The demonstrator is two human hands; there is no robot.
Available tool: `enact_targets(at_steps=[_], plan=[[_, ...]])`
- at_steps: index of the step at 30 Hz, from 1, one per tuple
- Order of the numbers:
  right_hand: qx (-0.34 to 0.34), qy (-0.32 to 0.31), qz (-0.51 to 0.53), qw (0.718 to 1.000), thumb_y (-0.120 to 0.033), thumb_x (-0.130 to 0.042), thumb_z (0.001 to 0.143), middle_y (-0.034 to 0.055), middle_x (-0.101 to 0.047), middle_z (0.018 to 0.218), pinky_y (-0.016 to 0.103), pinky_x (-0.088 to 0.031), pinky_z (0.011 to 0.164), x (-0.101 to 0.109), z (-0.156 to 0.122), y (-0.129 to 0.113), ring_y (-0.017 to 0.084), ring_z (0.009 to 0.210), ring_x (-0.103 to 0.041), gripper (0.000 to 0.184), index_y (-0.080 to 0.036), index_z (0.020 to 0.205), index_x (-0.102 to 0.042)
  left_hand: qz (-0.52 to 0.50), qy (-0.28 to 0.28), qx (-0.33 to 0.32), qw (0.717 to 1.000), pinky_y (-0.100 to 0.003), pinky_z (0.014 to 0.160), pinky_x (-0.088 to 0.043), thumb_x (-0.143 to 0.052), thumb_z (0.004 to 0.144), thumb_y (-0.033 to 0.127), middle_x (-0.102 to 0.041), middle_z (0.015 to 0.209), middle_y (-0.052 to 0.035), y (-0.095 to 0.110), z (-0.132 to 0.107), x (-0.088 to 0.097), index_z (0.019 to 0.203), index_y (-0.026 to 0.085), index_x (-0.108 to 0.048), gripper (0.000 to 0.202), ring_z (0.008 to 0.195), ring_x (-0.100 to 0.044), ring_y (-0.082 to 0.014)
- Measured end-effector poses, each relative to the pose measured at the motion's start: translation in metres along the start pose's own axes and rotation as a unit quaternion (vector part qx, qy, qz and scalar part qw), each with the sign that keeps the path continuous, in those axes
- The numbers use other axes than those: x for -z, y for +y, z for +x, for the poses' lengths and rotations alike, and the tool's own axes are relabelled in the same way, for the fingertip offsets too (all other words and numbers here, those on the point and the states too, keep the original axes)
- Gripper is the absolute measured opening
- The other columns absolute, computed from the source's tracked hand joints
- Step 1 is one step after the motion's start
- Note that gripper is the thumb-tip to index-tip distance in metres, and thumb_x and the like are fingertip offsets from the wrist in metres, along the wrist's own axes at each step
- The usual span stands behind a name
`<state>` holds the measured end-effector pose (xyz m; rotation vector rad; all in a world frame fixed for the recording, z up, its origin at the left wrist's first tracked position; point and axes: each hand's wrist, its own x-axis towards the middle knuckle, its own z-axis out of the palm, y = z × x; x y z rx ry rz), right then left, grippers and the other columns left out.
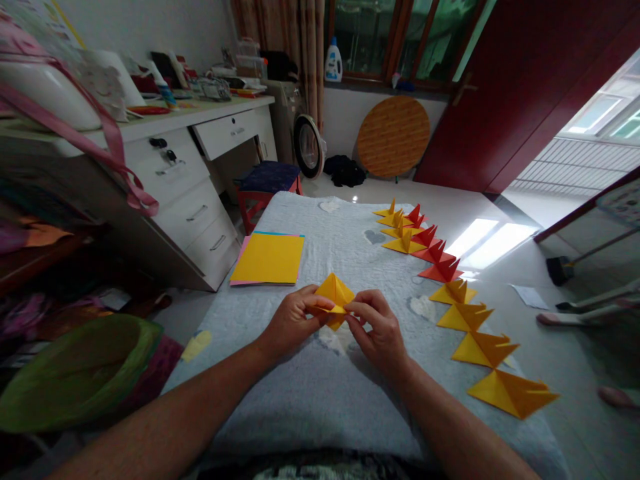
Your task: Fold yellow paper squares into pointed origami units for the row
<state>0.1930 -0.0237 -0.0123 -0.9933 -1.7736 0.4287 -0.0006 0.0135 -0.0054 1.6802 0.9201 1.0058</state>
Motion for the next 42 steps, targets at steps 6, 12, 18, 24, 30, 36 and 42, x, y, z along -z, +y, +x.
enact_targets(at_steps=[6,12,18,24,30,36,42], plan=[[0.033,-0.021,-0.039,0.998,-0.011,-0.054,0.093,0.0051,-0.055,0.092,0.028,-0.052,0.066,0.002,-0.001,-0.001,0.016,0.079,-0.059,0.023,-0.023,0.106,-0.07,-0.012,-0.005,-0.016,1.0,-0.024,0.068,-0.05,-0.075,0.08,0.03,-0.062,0.084,-0.0025,-0.001,-0.001,-0.001,0.091,0.021,-0.079,0.015,0.077,-0.062,-0.0147],[-0.008,-0.046,0.012,0.999,-0.012,-0.055,0.091,0.0047,-0.055,0.09,0.028,-0.051,0.069,0.0,0.002,-0.002,0.016,0.081,-0.058,0.017,-0.021,0.093,-0.069,-0.013,-0.015,-0.032,0.999,-0.023,0.069,-0.049,-0.075,0.08,0.027,-0.062,0.083,-0.002,0.002,-0.001,-0.002,0.079,0.018,-0.076,0.009,0.076,-0.061,-0.0138],[-0.078,-0.028,0.068,0.994,-0.015,-0.06,0.088,0.0016,-0.055,0.089,0.024,-0.046,0.059,-0.003,0.003,0.001,0.012,0.07,-0.054,0.012,-0.023,0.091,-0.068,0.011,0.019,-0.041,0.999,-0.023,0.067,-0.05,-0.074,0.08,0.026,-0.064,0.082,-0.0025,0.007,-0.002,0.0,0.079,0.019,-0.077,0.008,0.075,-0.061,-0.0139],[-0.106,-0.051,0.091,0.989,-0.017,-0.059,0.088,0.002,-0.063,0.086,0.026,-0.049,0.065,-0.003,0.003,0.002,0.014,0.076,-0.06,0.012,-0.024,0.089,-0.07,0.019,0.02,-0.044,0.999,-0.022,0.065,-0.05,-0.073,0.08,0.026,-0.063,0.078,-0.0021,0.007,-0.004,0.0,0.081,0.018,-0.075,0.008,0.073,-0.061,-0.0138],[-0.122,-0.017,0.115,0.986,-0.016,-0.06,0.088,0.0027,-0.064,0.089,0.025,-0.05,0.061,-0.001,0.004,0.002,0.013,0.073,-0.06,0.012,-0.023,0.088,-0.07,-0.14,0.067,0.018,0.988,-0.027,0.081,-0.053,-0.077,0.075,0.019,-0.068,0.106,-0.0013,0.006,-0.006,-0.009,0.133,0.028,-0.043,0.067,0.092,-0.067,-0.0159],[-0.137,0.009,0.123,0.983,-0.017,-0.06,0.088,0.0031,-0.061,0.089,0.023,-0.049,0.056,-0.002,0.002,0.004,0.013,0.072,-0.059,0.009,-0.022,0.087,-0.068,-0.267,0.022,0.114,0.957,-0.024,0.074,-0.052,-0.085,0.068,0.025,-0.07,0.094,-0.0019,0.005,-0.002,-0.015,0.112,0.017,-0.059,0.051,0.079,-0.065,-0.0137],[-0.163,0.037,0.118,0.979,-0.018,-0.059,0.088,0.0012,-0.059,0.082,0.024,-0.047,0.056,-0.002,0.001,0.007,0.013,0.069,-0.056,0.007,-0.022,0.085,-0.064,-0.359,0.062,0.162,0.917,-0.024,0.074,-0.053,-0.087,0.065,0.022,-0.072,0.101,-0.0028,-0.001,0.001,-0.02,0.112,0.019,-0.063,0.053,0.085,-0.067,-0.015]])
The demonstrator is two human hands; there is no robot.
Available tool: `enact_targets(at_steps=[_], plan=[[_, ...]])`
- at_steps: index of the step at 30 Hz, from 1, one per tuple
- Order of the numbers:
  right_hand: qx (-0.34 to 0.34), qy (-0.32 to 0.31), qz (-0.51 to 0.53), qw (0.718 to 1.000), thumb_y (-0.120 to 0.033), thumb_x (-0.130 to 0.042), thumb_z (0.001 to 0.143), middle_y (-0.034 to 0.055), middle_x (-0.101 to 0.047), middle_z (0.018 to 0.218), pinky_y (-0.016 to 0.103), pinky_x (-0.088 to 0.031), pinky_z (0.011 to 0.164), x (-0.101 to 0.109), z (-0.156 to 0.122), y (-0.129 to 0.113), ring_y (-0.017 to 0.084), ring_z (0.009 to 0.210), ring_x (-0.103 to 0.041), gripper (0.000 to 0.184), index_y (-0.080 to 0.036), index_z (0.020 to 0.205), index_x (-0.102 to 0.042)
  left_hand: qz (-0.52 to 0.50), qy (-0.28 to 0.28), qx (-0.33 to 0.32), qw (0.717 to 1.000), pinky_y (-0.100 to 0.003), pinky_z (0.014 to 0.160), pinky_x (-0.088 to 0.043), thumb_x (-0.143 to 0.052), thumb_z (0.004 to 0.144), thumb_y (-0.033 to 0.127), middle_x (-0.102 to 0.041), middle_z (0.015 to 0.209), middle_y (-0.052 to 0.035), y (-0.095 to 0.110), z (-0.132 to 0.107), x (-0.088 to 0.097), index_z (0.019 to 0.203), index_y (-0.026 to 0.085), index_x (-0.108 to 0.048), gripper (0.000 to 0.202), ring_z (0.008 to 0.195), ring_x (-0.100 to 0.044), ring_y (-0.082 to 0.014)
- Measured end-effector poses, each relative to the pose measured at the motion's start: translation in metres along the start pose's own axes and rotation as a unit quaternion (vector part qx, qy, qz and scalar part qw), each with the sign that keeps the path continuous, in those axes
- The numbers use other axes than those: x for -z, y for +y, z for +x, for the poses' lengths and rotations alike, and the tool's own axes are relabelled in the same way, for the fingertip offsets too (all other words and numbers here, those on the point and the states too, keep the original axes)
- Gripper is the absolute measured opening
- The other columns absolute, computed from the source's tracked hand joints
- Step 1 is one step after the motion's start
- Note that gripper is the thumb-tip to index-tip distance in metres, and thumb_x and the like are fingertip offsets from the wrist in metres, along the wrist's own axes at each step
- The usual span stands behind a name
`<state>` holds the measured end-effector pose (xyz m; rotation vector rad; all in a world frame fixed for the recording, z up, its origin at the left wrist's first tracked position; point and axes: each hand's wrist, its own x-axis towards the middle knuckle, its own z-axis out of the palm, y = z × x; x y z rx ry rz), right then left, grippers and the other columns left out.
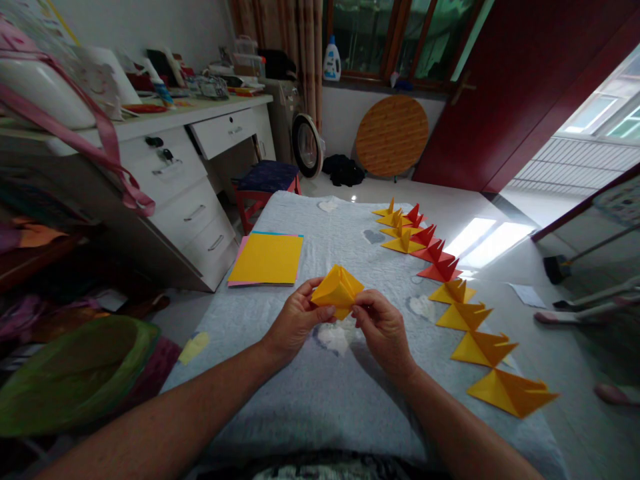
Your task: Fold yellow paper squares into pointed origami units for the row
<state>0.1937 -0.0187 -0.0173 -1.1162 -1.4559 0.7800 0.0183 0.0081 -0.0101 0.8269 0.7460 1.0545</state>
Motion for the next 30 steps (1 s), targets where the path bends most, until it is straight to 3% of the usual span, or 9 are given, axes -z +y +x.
enact_targets(at_steps=[2,5,10,13,19,22,26,30], plan=[[-0.007,0.01,0.0,1.0,-0.019,-0.059,0.088,0.0005,-0.058,0.08,0.024,-0.046,0.057,0.0,0.0,0.002,0.013,0.067,-0.055,0.006,-0.022,0.086,-0.063,-0.035,0.007,0.011,0.999,-0.025,0.077,-0.054,-0.088,0.062,0.022,-0.073,0.104,-0.0044,-0.001,0.002,0.0,0.111,0.018,-0.063,0.056,0.088,-0.069,-0.0162],[-0.01,0.01,0.0,1.0,-0.02,-0.059,0.088,0.0009,-0.059,0.08,0.024,-0.047,0.057,0.0,0.0,0.003,0.013,0.067,-0.055,0.005,-0.022,0.087,-0.064,-0.008,-0.024,0.024,0.999,-0.027,0.081,-0.053,-0.088,0.063,0.026,-0.074,0.1,-0.0077,-0.002,0.003,-0.001,0.104,0.013,-0.069,0.047,0.089,-0.068,-0.0178],[0.027,-0.016,-0.021,0.999,-0.016,-0.06,0.088,0.0011,-0.063,0.08,0.025,-0.048,0.06,-0.003,0.0,-0.003,0.013,0.069,-0.058,0.009,-0.022,0.085,-0.066,0.114,-0.001,-0.002,0.993,-0.024,0.06,-0.05,-0.084,0.067,0.033,-0.074,0.083,-0.0037,-0.007,0.0,-0.001,0.089,0.014,-0.075,0.03,0.068,-0.062,-0.0136],[0.071,-0.027,-0.033,0.997,-0.014,-0.06,0.088,0.0019,-0.063,0.085,0.026,-0.049,0.065,-0.004,0.0,-0.005,0.014,0.075,-0.06,0.011,-0.023,0.085,-0.067,0.153,-0.002,-0.025,0.988,-0.023,0.059,-0.05,-0.081,0.071,0.033,-0.073,0.078,-0.0023,-0.007,-0.001,0.0,0.082,0.015,-0.076,0.022,0.065,-0.06,-0.0127],[0.094,-0.024,-0.063,0.993,-0.015,-0.058,0.088,0.001,-0.057,0.083,0.026,-0.048,0.064,-0.003,0.001,-0.003,0.014,0.075,-0.057,0.014,-0.025,0.092,-0.069,0.218,-0.017,-0.049,0.975,-0.026,0.061,-0.053,-0.079,0.074,0.036,-0.075,0.083,-0.0045,-0.001,-0.002,-0.001,0.09,0.017,-0.078,0.025,0.066,-0.061,-0.0143],[0.098,-0.038,-0.069,0.992,-0.015,-0.057,0.089,0.001,-0.056,0.083,0.027,-0.048,0.066,-0.003,0.001,-0.006,0.014,0.075,-0.057,0.014,-0.024,0.091,-0.067,0.229,-0.013,-0.053,0.972,-0.026,0.061,-0.053,-0.078,0.074,0.035,-0.072,0.077,-0.0035,0.001,-0.004,-0.002,0.086,0.015,-0.077,0.023,0.064,-0.06,-0.0139],[0.078,-0.045,-0.052,0.995,-0.018,-0.057,0.089,0.0003,-0.056,0.081,0.026,-0.048,0.063,-0.002,-0.001,-0.009,0.014,0.072,-0.055,0.007,-0.023,0.091,-0.062,0.226,-0.012,-0.055,0.972,-0.024,0.059,-0.051,-0.076,0.075,0.034,-0.07,0.072,-0.0023,0.002,-0.005,-0.002,0.081,0.015,-0.076,0.021,0.063,-0.059,-0.0135],[0.008,-0.044,0.0,0.999,-0.025,-0.055,0.093,0.0005,-0.058,0.082,0.026,-0.048,0.064,-0.001,-0.002,-0.007,0.014,0.074,-0.058,0.008,-0.023,0.098,-0.06,0.222,-0.022,-0.045,0.974,-0.024,0.058,-0.05,-0.077,0.074,0.034,-0.071,0.076,-0.003,0.002,-0.004,-0.001,0.086,0.014,-0.076,0.023,0.063,-0.058,-0.0131]])
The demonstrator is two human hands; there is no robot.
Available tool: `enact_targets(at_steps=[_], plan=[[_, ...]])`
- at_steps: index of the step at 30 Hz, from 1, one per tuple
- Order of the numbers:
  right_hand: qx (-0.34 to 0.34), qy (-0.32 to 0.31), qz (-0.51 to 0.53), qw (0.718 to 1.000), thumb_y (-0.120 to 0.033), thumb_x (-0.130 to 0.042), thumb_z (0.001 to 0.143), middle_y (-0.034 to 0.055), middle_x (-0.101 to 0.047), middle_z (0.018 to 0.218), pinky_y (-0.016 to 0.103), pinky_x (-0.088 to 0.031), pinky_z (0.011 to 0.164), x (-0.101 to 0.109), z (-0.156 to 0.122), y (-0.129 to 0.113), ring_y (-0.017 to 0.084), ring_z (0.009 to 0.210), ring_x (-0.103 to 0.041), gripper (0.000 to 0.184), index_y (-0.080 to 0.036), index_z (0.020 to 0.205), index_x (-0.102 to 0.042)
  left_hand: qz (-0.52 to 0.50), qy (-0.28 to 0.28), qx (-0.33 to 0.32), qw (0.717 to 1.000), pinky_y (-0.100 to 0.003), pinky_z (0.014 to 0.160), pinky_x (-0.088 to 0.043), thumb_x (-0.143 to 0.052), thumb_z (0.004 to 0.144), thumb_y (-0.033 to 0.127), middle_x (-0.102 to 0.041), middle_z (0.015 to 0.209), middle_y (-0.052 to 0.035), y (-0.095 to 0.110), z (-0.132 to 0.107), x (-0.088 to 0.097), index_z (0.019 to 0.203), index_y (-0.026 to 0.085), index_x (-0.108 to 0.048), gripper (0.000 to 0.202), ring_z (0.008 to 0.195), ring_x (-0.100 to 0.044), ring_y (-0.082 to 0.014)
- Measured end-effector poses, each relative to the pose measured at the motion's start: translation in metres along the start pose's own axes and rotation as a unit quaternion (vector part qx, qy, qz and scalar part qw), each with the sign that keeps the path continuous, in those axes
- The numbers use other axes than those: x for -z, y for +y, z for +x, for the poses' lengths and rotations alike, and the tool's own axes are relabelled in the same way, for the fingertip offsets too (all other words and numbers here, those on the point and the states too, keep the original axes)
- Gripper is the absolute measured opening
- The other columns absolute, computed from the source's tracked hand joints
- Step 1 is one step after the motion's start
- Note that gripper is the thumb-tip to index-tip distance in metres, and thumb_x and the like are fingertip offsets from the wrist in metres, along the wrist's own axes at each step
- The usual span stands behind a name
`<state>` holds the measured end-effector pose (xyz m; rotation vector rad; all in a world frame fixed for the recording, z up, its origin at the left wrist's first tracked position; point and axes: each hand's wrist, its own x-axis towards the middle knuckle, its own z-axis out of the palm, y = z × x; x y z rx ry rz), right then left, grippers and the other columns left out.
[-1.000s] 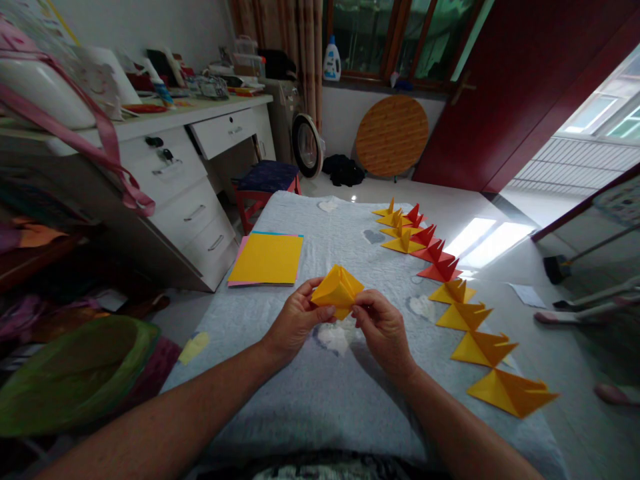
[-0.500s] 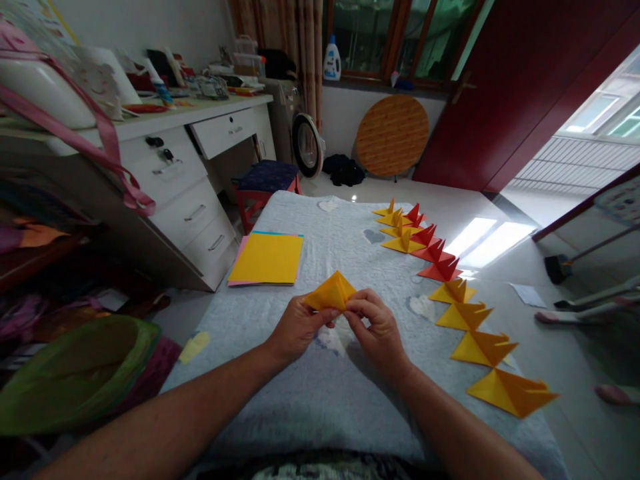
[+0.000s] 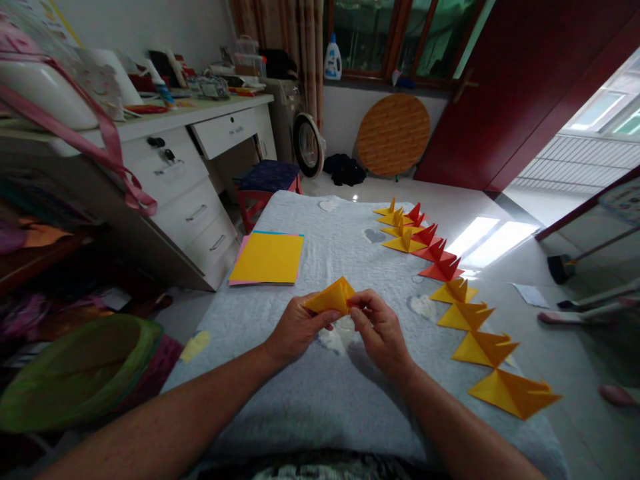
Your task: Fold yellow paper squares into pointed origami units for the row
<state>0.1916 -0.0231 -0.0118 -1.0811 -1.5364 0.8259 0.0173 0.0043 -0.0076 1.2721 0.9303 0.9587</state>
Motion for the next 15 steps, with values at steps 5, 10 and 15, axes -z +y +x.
enact_targets(at_steps=[5,10,15], plan=[[-0.035,0.007,0.038,0.999,-0.03,-0.055,0.093,0.0002,-0.057,0.079,0.024,-0.045,0.057,0.0046,0.0028,0.0026,0.013,0.067,-0.054,0.011,-0.023,0.091,-0.064,0.008,-0.045,0.015,0.999,-0.022,0.057,-0.05,-0.077,0.074,0.03,-0.068,0.073,-0.0008,-0.0024,-0.002,0.0002,0.089,0.015,-0.075,0.022,0.06,-0.055,-0.0108],[-0.062,-0.017,0.08,0.995,-0.035,-0.06,0.091,-0.0014,-0.055,0.069,0.023,-0.043,0.054,0.0089,0.0066,-0.0039,0.011,0.059,-0.051,0.02,-0.021,0.08,-0.067,0.0,-0.07,0.027,0.997,-0.022,0.057,-0.049,-0.077,0.073,0.03,-0.068,0.072,-0.001,-0.0023,-0.0033,0.0017,0.087,0.014,-0.074,0.021,0.059,-0.055,-0.0106],[-0.121,-0.059,0.161,0.978,-0.04,-0.062,0.089,-0.0014,-0.058,0.062,0.022,-0.041,0.05,0.0098,0.0075,-0.0036,0.01,0.053,-0.05,0.025,-0.019,0.077,-0.069,-0.007,-0.097,0.032,0.995,-0.023,0.058,-0.049,-0.077,0.072,0.03,-0.069,0.074,-0.0019,0.0003,-0.0021,0.0031,0.085,0.013,-0.074,0.021,0.061,-0.057,-0.0118]])
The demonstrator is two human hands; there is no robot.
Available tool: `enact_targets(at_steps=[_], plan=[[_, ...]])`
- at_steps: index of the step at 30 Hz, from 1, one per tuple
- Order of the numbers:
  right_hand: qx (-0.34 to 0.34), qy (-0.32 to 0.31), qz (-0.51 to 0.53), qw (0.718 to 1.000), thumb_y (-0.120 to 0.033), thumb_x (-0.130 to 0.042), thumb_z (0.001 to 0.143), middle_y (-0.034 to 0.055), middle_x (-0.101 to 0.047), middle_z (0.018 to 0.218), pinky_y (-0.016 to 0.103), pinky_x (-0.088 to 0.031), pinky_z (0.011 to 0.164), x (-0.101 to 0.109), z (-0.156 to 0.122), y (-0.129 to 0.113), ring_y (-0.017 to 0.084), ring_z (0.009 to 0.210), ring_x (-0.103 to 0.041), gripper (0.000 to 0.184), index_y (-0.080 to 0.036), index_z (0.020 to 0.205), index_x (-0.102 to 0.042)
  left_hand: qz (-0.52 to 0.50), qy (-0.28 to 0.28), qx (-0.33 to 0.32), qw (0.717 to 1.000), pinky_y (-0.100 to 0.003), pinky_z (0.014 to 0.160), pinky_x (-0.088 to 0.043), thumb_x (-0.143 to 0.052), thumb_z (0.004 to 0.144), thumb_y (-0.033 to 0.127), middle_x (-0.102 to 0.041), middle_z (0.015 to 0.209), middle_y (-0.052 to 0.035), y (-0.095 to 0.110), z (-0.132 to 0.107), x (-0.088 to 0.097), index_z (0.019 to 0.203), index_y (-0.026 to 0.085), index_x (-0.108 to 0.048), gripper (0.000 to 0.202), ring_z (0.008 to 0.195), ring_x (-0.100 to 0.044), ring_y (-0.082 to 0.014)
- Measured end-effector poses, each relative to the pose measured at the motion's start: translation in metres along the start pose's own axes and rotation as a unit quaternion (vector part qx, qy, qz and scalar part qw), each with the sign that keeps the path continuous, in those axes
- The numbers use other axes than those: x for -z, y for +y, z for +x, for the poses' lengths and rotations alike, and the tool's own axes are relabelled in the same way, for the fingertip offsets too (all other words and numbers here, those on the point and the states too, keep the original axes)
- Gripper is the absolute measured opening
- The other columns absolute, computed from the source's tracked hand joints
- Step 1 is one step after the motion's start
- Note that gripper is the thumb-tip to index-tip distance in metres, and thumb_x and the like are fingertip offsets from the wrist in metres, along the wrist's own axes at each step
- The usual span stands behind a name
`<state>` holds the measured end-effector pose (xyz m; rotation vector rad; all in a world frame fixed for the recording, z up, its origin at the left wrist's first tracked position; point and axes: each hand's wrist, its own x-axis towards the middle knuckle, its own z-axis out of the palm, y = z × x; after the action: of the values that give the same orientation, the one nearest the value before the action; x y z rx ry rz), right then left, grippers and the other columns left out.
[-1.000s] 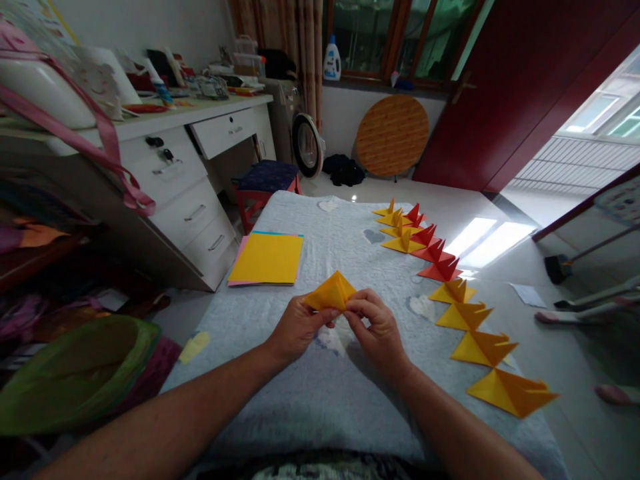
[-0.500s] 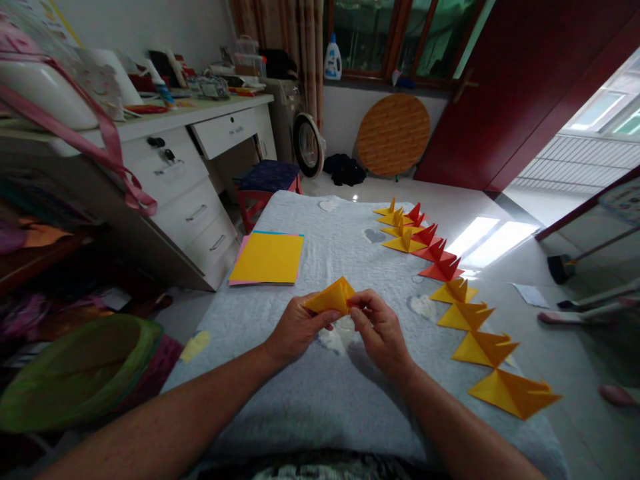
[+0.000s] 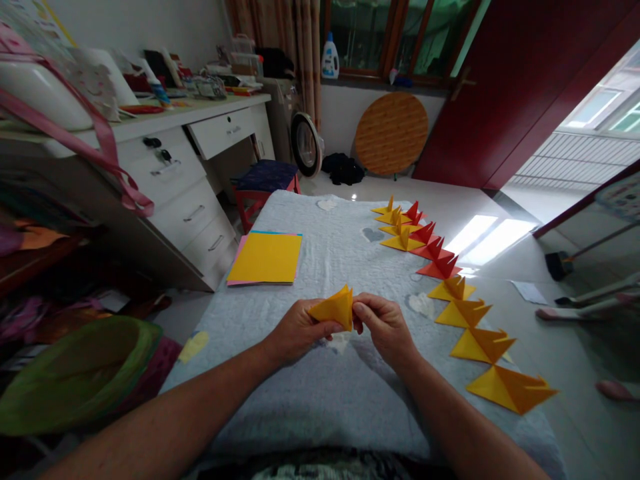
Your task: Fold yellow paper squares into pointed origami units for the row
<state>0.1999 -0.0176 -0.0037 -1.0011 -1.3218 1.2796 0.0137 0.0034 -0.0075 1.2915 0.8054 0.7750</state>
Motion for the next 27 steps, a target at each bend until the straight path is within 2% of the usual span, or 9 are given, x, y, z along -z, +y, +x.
enact_targets(at_steps=[9,16,21,27], plan=[[-0.025,0.02,0.031,0.999,-0.037,-0.07,0.082,-0.0021,-0.058,0.06,0.021,-0.038,0.048,-0.0006,0.002,0.0005,0.008,0.051,-0.048,0.018,-0.019,0.077,-0.071,0.067,-0.031,-0.026,0.997,-0.022,0.061,-0.048,-0.072,0.08,0.028,-0.068,0.077,-0.001,-0.0027,-0.0018,0.0032,0.089,0.014,-0.074,0.017,0.064,-0.058,-0.0112],[-0.022,0.014,0.029,0.999,-0.036,-0.07,0.08,-0.0034,-0.055,0.057,0.021,-0.037,0.047,-0.0003,0.0019,0.0004,0.008,0.049,-0.046,0.02,-0.019,0.071,-0.065,0.126,-0.05,-0.058,0.989,-0.022,0.063,-0.046,-0.068,0.084,0.029,-0.067,0.079,-0.0003,-0.0022,-0.0029,0.0054,0.09,0.016,-0.074,0.016,0.066,-0.058,-0.0115],[0.013,0.032,-0.015,0.999,-0.031,-0.068,0.081,-0.0049,-0.05,0.059,0.021,-0.036,0.049,-0.0021,-0.0006,0.0006,0.008,0.052,-0.044,0.016,-0.019,0.073,-0.063,0.155,-0.029,-0.087,0.984,-0.024,0.071,-0.045,-0.074,0.08,0.031,-0.067,0.082,-0.0003,-0.0008,-0.0039,0.0021,0.089,0.016,-0.071,0.017,0.074,-0.06,-0.014],[0.067,0.015,-0.062,0.996,-0.028,-0.063,0.087,-0.0025,-0.053,0.066,0.023,-0.038,0.055,-0.0013,-0.0029,-0.0055,0.01,0.058,-0.046,0.015,-0.019,0.075,-0.066,0.117,-0.014,-0.048,0.992,-0.023,0.061,-0.04,-0.074,0.079,0.035,-0.061,0.072,0.0013,0.0004,-0.0049,-0.0007,0.083,0.014,-0.068,0.023,0.063,-0.051,-0.011]])
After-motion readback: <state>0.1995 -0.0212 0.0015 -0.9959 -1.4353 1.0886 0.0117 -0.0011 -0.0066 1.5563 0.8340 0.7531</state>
